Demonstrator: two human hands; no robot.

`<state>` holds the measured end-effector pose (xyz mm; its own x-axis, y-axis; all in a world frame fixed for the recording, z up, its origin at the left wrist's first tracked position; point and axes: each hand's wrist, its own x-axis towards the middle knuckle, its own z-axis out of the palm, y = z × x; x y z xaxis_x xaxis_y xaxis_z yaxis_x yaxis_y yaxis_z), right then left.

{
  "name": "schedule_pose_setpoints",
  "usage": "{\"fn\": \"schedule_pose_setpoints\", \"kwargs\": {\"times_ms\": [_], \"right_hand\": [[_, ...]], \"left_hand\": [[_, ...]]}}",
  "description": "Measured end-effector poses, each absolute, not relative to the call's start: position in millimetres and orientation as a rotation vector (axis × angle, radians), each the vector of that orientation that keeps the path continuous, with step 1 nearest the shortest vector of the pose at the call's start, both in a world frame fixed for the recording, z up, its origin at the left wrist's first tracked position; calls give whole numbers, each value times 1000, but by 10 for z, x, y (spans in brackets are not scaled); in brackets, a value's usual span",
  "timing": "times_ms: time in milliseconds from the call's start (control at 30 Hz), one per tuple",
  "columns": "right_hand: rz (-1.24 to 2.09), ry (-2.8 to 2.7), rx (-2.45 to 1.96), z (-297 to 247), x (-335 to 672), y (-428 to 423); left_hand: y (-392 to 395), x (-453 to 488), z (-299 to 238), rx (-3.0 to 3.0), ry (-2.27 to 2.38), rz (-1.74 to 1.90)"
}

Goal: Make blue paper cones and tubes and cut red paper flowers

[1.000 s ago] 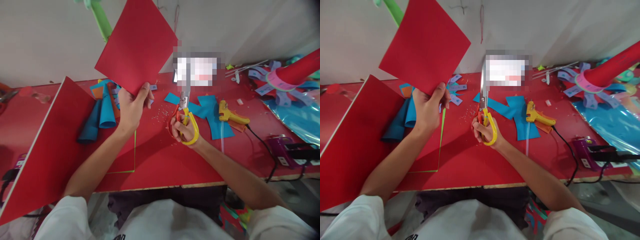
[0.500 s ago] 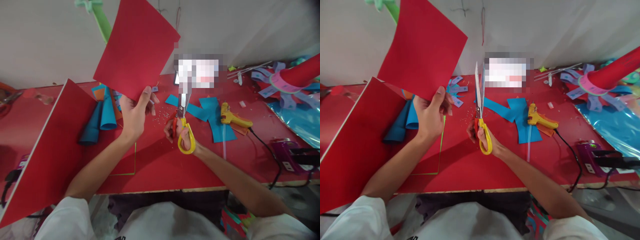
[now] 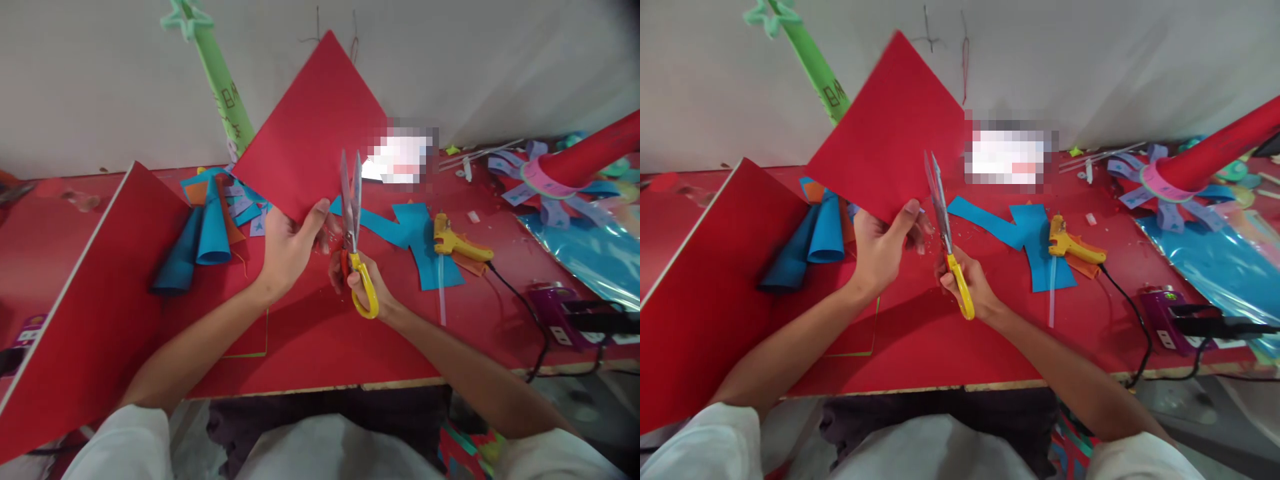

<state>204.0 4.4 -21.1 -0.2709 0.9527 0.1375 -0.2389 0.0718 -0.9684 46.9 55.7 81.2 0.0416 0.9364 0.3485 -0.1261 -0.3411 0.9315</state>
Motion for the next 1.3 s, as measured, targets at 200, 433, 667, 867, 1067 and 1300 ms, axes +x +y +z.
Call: {"fn": "schedule_pose_setpoints", "kwargs": {"times_ms": [200, 433, 667, 867, 1067, 1300], "right_hand": [[1438, -1297, -809, -299, 1964, 54], [1424, -1442, -802, -255, 1960, -29], [1406, -1409, -804, -283, 2041, 4], [1408, -1381, -808, -263, 2032, 22], [1410, -1349, -817, -265, 2035, -3], [1398, -1357, -820, -243, 2050, 8]], "left_hand": [[607, 422, 835, 1295, 856, 1641], [513, 459, 879, 1374, 851, 1495], [445, 506, 873, 1471, 887, 1405], [405, 513, 836, 1458, 933, 1363], [422, 510, 834, 1459, 925, 1364], [439, 487, 831, 1474, 912, 1463]]}}
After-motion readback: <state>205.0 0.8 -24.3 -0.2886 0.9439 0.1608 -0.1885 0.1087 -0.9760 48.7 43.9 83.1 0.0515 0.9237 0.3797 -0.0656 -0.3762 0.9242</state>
